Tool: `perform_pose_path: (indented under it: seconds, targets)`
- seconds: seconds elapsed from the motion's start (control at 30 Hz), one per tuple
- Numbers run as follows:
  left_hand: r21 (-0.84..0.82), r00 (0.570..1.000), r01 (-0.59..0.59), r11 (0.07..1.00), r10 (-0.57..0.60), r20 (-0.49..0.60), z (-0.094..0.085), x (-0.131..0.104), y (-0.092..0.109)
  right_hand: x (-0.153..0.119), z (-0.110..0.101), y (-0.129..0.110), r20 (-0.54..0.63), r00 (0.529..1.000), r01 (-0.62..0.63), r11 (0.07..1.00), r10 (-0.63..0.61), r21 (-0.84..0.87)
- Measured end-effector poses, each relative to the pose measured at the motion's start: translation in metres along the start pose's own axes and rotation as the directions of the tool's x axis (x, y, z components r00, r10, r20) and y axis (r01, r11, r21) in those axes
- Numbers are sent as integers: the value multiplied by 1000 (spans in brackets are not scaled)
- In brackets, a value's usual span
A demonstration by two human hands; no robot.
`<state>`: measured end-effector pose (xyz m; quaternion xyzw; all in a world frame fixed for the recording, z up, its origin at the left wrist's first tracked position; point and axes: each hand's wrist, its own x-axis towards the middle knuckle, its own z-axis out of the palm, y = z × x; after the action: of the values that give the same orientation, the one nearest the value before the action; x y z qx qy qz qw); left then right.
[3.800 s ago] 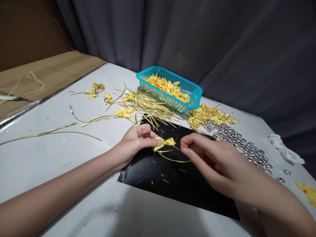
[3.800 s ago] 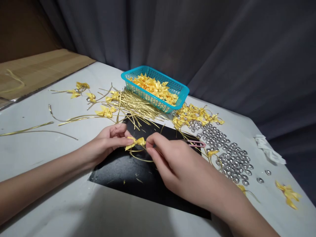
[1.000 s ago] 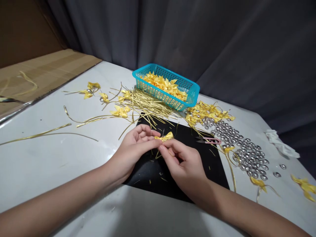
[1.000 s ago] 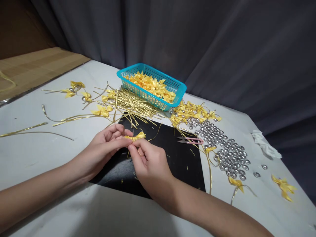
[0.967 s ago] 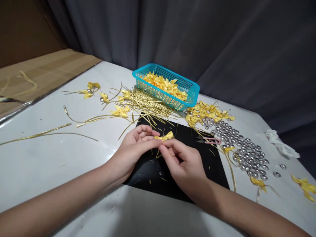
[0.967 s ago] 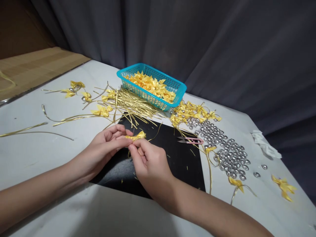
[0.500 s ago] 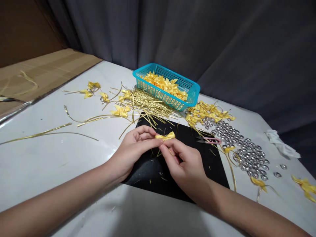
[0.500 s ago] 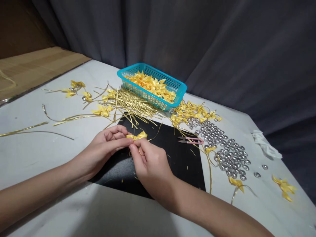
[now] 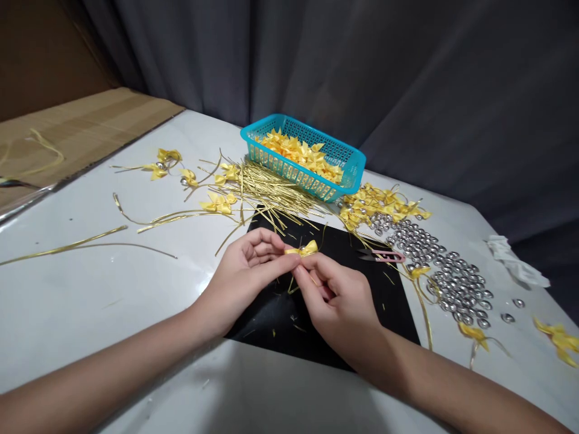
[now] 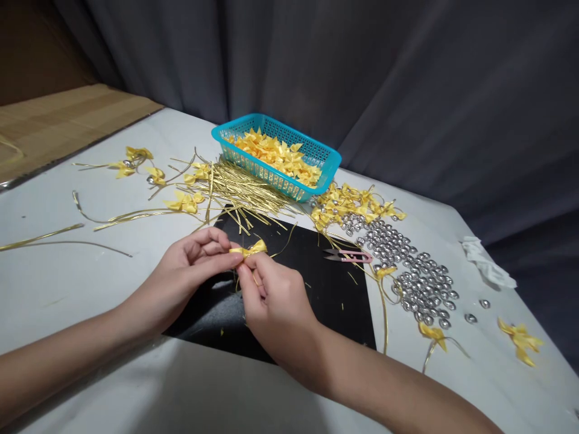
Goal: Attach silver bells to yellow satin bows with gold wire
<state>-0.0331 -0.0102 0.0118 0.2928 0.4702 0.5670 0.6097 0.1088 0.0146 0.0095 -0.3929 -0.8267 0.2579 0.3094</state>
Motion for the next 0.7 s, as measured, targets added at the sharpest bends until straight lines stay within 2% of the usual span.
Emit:
perform_pose_path:
  seconds: [0.1,0.3,0.5,0.7]
  targets:
    - [-8,1000,11,1000,-11,-5,0,1,-1,0,0,-1,-4,1000,-18,1000,18,15]
    - [-51,998,22,998,-19,55,-6,4,0,0,0,-2,-14,1000,-10,999,10,38]
    - [-72,999,-23,997,25,24,-7,7,2,-2,0,1,47,999,-8,1000,8,6]
    - [-88,999,-19,996,22,29,-7,8,1,-3,2,7,-30,997,72,996,-74,-52]
